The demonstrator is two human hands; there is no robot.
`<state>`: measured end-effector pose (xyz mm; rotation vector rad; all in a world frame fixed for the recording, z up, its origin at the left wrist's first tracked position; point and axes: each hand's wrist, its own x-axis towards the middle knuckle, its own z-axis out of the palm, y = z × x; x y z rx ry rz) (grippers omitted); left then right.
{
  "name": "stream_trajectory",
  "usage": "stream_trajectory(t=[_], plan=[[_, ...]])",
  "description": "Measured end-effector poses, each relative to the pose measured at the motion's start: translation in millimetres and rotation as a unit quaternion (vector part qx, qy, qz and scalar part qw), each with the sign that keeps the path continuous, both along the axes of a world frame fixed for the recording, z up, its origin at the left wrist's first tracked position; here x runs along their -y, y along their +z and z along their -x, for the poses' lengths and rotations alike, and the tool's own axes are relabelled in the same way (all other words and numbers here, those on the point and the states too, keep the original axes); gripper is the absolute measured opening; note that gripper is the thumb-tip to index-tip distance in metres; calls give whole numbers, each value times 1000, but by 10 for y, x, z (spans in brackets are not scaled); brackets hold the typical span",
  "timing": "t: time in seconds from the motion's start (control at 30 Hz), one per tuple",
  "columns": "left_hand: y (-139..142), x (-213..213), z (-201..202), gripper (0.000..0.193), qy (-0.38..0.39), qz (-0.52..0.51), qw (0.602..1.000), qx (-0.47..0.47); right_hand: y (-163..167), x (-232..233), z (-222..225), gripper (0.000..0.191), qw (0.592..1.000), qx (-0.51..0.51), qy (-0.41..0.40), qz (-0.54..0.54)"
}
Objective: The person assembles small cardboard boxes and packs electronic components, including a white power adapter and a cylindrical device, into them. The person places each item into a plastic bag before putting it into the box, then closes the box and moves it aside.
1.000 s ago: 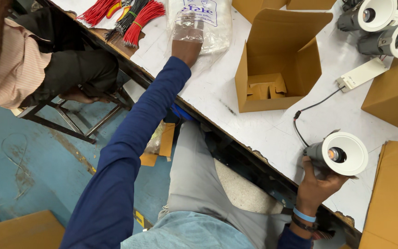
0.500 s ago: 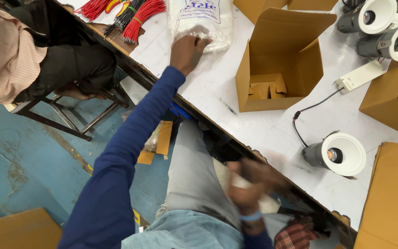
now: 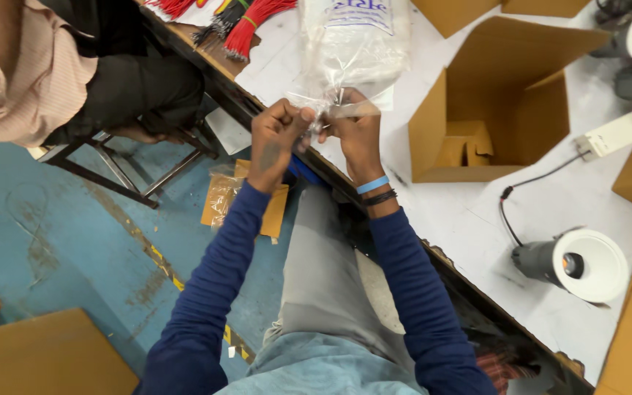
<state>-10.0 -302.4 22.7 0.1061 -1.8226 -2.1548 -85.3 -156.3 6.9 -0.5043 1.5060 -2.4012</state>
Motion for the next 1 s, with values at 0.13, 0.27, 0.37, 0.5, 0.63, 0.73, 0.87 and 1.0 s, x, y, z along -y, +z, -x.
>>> stream_trajectory(t=[0.13, 0.27, 0.37, 0.5, 0.63, 0.73, 0.87, 1.0], plan=[[5, 78, -214, 21, 213, -153, 953, -149, -65, 52, 336, 6, 986, 63, -146, 45], [139, 161, -855, 17, 287, -184, 901, -269, -162, 208, 803, 16, 975, 22, -219, 8], [204, -20, -1201, 20, 266, -91, 932, -228, -292, 495, 1177, 19, 932, -180, -236, -210], [320, -217, -1416, 24, 241, 7, 968, -69, -355, 602, 1688, 26, 729, -395, -196, -523], [379, -310, -1503, 17, 166, 205, 964, -38, -220, 516, 1977, 33, 608, -467, -160, -622], [313, -376, -1508, 21, 117, 227, 967, 17, -194, 343, 1844, 36, 650, -461, -154, -584], [164, -424, -1376, 26, 110, 40, 990, 79, 6, -117, 749, 35, 811, -422, -226, -336], [130, -496, -1228, 27, 91, -20, 995, 43, 373, -617, -834, 35, 925, -161, -198, -283]])
